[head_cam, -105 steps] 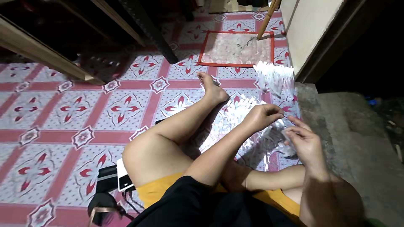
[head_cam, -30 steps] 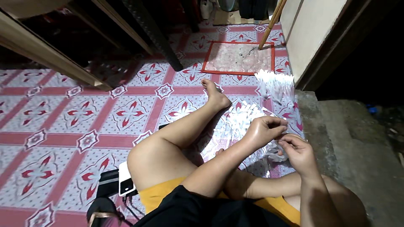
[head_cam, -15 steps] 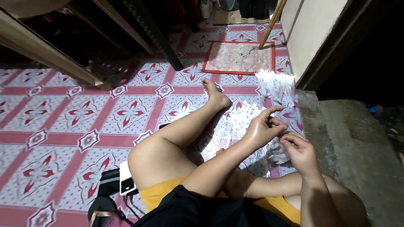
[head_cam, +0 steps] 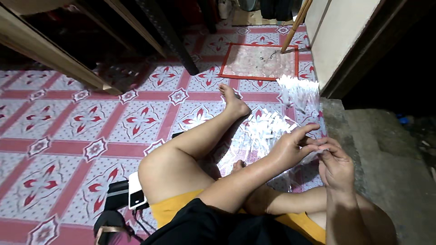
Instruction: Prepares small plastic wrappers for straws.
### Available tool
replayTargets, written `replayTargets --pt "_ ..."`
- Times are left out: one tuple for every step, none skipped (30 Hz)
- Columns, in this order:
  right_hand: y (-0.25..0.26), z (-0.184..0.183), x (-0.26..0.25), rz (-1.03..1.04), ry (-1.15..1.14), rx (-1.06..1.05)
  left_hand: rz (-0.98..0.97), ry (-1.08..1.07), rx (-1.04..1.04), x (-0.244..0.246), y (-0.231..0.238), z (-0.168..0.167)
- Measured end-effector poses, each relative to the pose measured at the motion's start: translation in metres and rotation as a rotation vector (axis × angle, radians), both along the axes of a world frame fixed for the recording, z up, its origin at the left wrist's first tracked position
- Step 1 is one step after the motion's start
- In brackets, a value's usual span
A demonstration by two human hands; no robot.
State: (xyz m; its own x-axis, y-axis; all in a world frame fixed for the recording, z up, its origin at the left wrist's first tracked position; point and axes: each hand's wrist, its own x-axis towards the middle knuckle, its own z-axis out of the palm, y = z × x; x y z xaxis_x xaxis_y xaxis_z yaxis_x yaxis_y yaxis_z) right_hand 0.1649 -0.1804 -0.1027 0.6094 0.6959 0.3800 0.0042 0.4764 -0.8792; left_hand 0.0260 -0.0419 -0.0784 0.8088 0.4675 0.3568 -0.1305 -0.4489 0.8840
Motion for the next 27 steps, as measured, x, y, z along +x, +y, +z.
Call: replayTargets --pt "0.0 -0.002 0.001 0.001 0.009 0.003 -0.006 0.0 0.002 0.0 0.0 -0.002" --pt "0.0 -0.002 0.001 0.0 0.019 0.008 -0.013 0.002 0.005 0.001 -0.001 -0.004" --pt "0.001 -0.003 0.001 0.001 0.034 0.015 -0.017 0.005 0.007 0.001 -0.001 -0.005" --pt "0.001 -0.003 0.001 0.004 0.05 0.024 -0.022 0.009 0.005 0.001 -0.001 -0.005" --pt "0.001 -0.003 0.001 0.006 0.062 0.034 -0.023 0.014 0.004 0.001 -0.002 -0.004" --pt "0.001 -0.003 0.001 0.006 0.066 0.045 -0.028 0.016 0.001 0.001 -0.004 -0.002" --pt "0.001 -0.004 0.001 0.002 0.066 0.054 -0.036 0.01 -0.01 0.002 -0.005 -0.003" --pt "0.002 -0.006 0.002 -0.008 0.062 0.063 -0.041 0.002 -0.025 0.002 -0.006 -0.004" --pt "0.002 -0.007 0.002 -0.021 0.055 0.07 -0.043 -0.003 -0.037 0.003 -0.008 -0.005" --pt "0.002 -0.009 0.002 -0.035 0.046 0.077 -0.044 -0.01 -0.045 0.004 -0.009 -0.005" --pt "0.003 -0.011 0.002 -0.05 0.038 0.083 -0.042 -0.019 -0.05 0.004 -0.011 -0.005" --pt "0.003 -0.011 0.002 -0.064 0.029 0.086 -0.039 -0.03 -0.051 0.005 -0.012 -0.005" --pt "0.003 -0.012 0.002 -0.075 0.023 0.089 -0.038 -0.038 -0.049 0.005 -0.013 -0.004" --pt "0.004 -0.012 0.001 -0.084 0.019 0.092 -0.034 -0.04 -0.038 0.005 -0.014 -0.002" --pt "0.004 -0.012 0.001 -0.093 0.013 0.094 -0.028 -0.032 -0.016 0.005 -0.014 -0.001" --pt "0.003 -0.011 0.001 -0.104 0.005 0.096 -0.021 -0.025 0.013 0.005 -0.015 0.0" --pt "0.003 -0.011 0.0 -0.118 -0.002 0.099 -0.011 -0.021 0.043 0.005 -0.015 0.0" --pt "0.003 -0.01 -0.002 -0.138 -0.009 0.098 -0.001 -0.02 0.073 0.005 -0.016 0.0" --pt "0.003 -0.01 -0.003 -0.16 -0.014 0.092 0.009 -0.015 0.108 0.005 -0.016 -0.002" --pt "0.003 -0.009 -0.005 -0.18 -0.011 0.08 0.019 -0.007 0.147 0.004 -0.015 -0.002" --pt "0.003 -0.009 -0.006 -0.185 0.002 0.062 0.026 0.006 0.189 0.003 -0.014 -0.001" --pt "0.002 -0.01 -0.007 -0.168 0.018 0.035 0.031 0.02 0.234 0.001 -0.013 0.001" --pt "0.0 -0.011 -0.006 -0.137 0.028 -0.001 0.033 0.034 0.278 0.0 -0.012 0.003" --pt "0.0 -0.01 -0.005 -0.105 0.038 -0.03 0.032 0.041 0.318 -0.002 -0.01 0.003" --pt "0.0 -0.007 -0.006 -0.087 0.05 -0.049 0.03 0.044 0.35 -0.003 -0.009 0.002" --pt "0.0 -0.003 -0.007 -0.084 0.057 -0.057 0.026 0.045 0.362 -0.004 -0.008 0.001" --pt "0.0 -0.004 -0.006 -0.08 0.053 -0.052 0.02 0.044 0.349 -0.004 -0.007 0.001"
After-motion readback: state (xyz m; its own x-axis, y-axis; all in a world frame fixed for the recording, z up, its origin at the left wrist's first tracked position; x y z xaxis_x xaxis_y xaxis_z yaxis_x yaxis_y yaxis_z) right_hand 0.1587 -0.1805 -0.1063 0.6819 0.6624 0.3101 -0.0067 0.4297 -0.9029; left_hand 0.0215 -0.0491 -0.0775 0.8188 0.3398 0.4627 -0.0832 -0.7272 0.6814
